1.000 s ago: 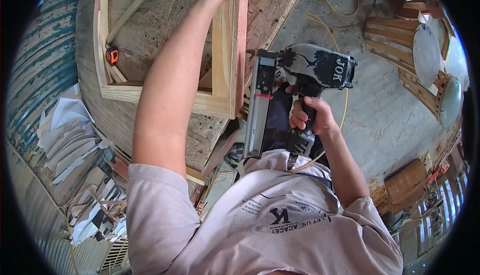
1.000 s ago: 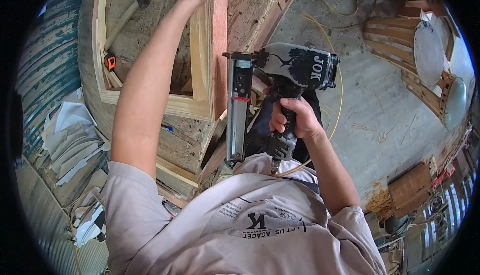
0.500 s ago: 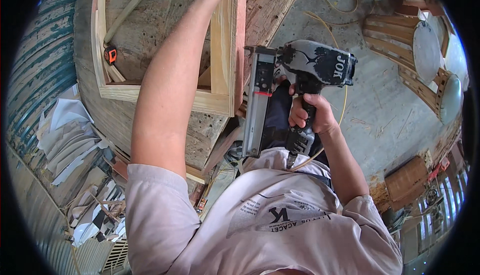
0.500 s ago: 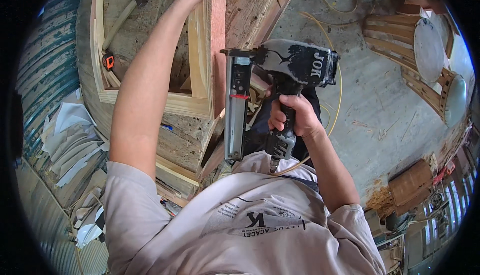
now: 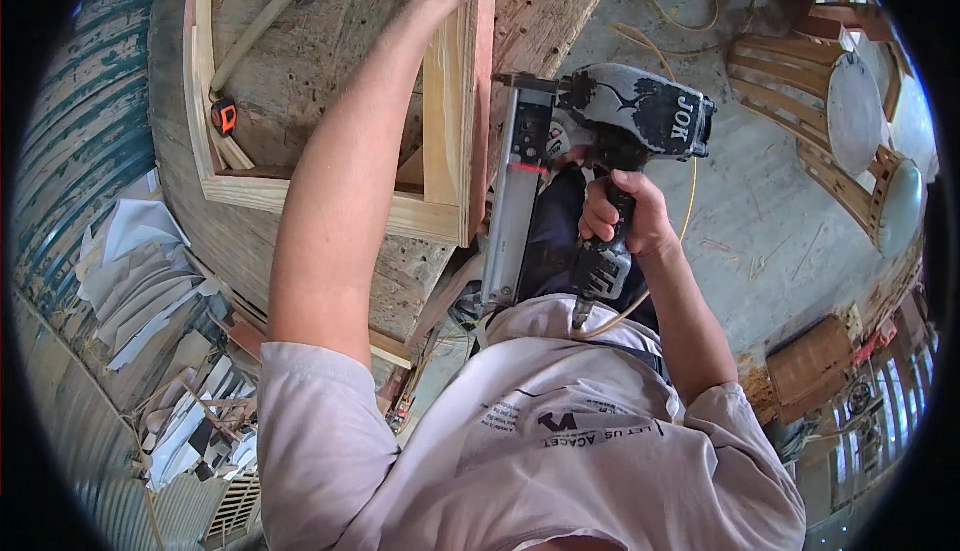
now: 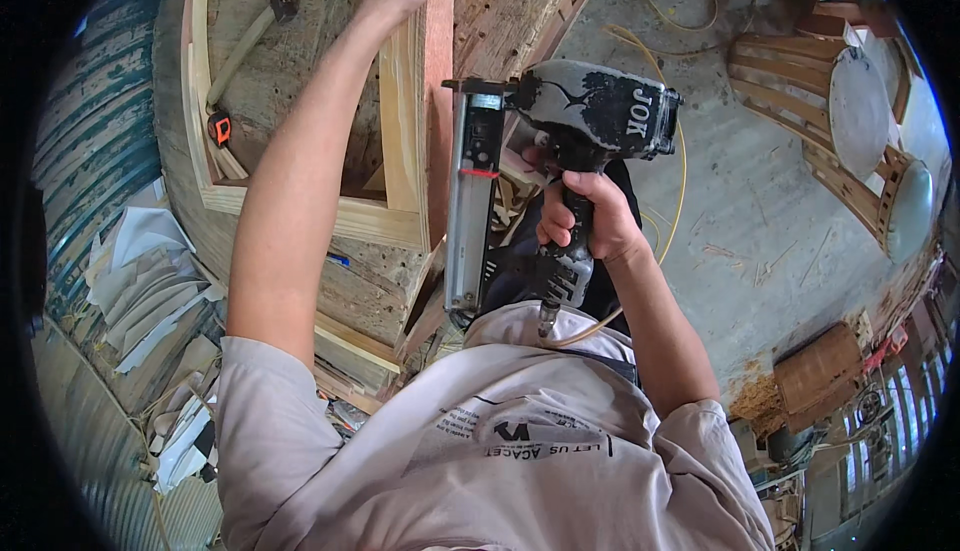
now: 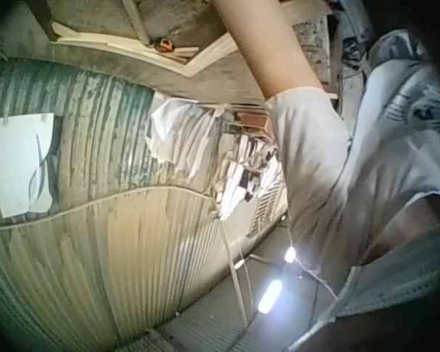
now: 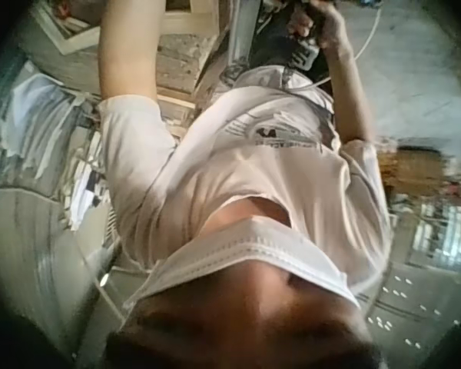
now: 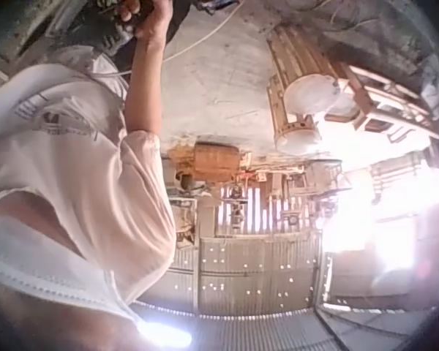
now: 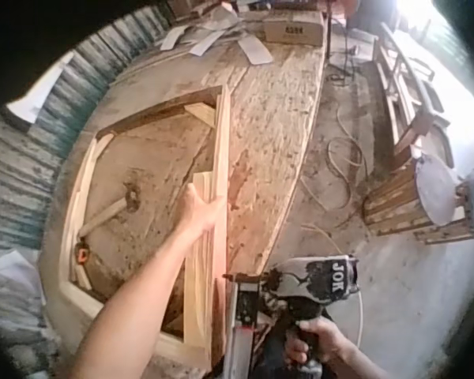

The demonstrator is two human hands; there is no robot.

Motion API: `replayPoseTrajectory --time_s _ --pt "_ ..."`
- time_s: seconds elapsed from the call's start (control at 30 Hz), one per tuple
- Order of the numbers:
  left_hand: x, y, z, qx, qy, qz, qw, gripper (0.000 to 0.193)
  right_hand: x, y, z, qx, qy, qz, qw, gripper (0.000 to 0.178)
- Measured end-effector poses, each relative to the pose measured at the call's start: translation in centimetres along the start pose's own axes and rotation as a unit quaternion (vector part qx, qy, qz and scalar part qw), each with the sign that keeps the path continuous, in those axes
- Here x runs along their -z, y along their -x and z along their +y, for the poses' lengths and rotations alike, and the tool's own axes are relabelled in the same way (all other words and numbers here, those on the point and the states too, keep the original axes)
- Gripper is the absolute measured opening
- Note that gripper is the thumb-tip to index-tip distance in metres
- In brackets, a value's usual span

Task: Assembling a square wooden frame using a pneumatic nail gun and a hammer.

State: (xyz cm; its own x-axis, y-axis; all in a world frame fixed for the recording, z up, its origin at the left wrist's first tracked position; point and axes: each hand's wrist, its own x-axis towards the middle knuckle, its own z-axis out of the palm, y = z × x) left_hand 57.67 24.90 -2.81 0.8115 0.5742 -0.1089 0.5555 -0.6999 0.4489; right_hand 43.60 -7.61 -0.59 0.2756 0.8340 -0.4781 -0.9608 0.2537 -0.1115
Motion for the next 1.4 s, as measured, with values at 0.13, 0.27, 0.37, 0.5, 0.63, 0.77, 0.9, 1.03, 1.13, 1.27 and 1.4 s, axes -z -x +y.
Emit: replayPoseTrajectory --time_s 0.13,0.27,0.37,0.5,0.63,0.77,0.9,1.03,1.13,1.27,1.4 --pt "0.1 0.3 0.7 0.01 0.007 -0.03 0.999 0.078 -1.2 -1.1 -1.2 0.009 -0.004 0.017 1.0 0.053" --pt "1.0 0.7 1.7 0.026 -0.028 -0.046 0.998 0.081 0.0 -1.4 -2.0 0.007 -0.023 -0.003 1.0 0.046" --pt "2.1 -0.2 0.1 0.024 -0.045 -0.121 0.991 0.086 -0.4 -1.1 -2.7 0.017 -0.039 -0.016 0.999 0.044" --pt "1.7 -2.5 -2.4 -0.004 0.041 -0.106 0.994 0.084 -1.3 -1.8 -4.0 0.011 -0.046 0.0 0.999 0.046" --pt "1.2 -2.7 -1.2 0.009 0.075 -0.13 0.989 0.061 -0.8 -2.8 -4.8 0.008 -0.046 0.007 0.999 0.055" --pt "1.2 -2.5 -1.9 0.013 0.111 -0.15 0.982 0.062 -1.3 -4.0 -5.5 -0.026 -0.025 0.0 0.999 0.041" --pt "2.0 -1.9 -0.3 0.017 0.073 -0.134 0.988 0.069 -1.2 -3.6 -6.3 -0.015 -0.054 -0.008 0.998 0.038" --pt "2.1 -1.2 -0.8 -0.01 0.047 -0.109 0.993 0.066 -1.9 -4.2 -7.3 -0.016 -0.051 -0.002 0.999 0.042" --pt "2.6 -2.0 -2.1 0.087 0.212 -0.186 0.956 0.082 -2.6 -5.3 -8.5 -0.018 -0.046 -0.013 0.999 0.041" --pt "3.1 -1.1 0.6 0.08 0.432 -0.214 0.873 0.095 -1.6 -6.0 -9.4 -0.04 -0.042 -0.019 0.998 0.037" --pt "3.0 -1.4 -1.6 0.141 0.481 -0.241 0.831 0.096 -2.2 -5.9 -10.8 -0.037 -0.027 -0.013 0.999 0.034"
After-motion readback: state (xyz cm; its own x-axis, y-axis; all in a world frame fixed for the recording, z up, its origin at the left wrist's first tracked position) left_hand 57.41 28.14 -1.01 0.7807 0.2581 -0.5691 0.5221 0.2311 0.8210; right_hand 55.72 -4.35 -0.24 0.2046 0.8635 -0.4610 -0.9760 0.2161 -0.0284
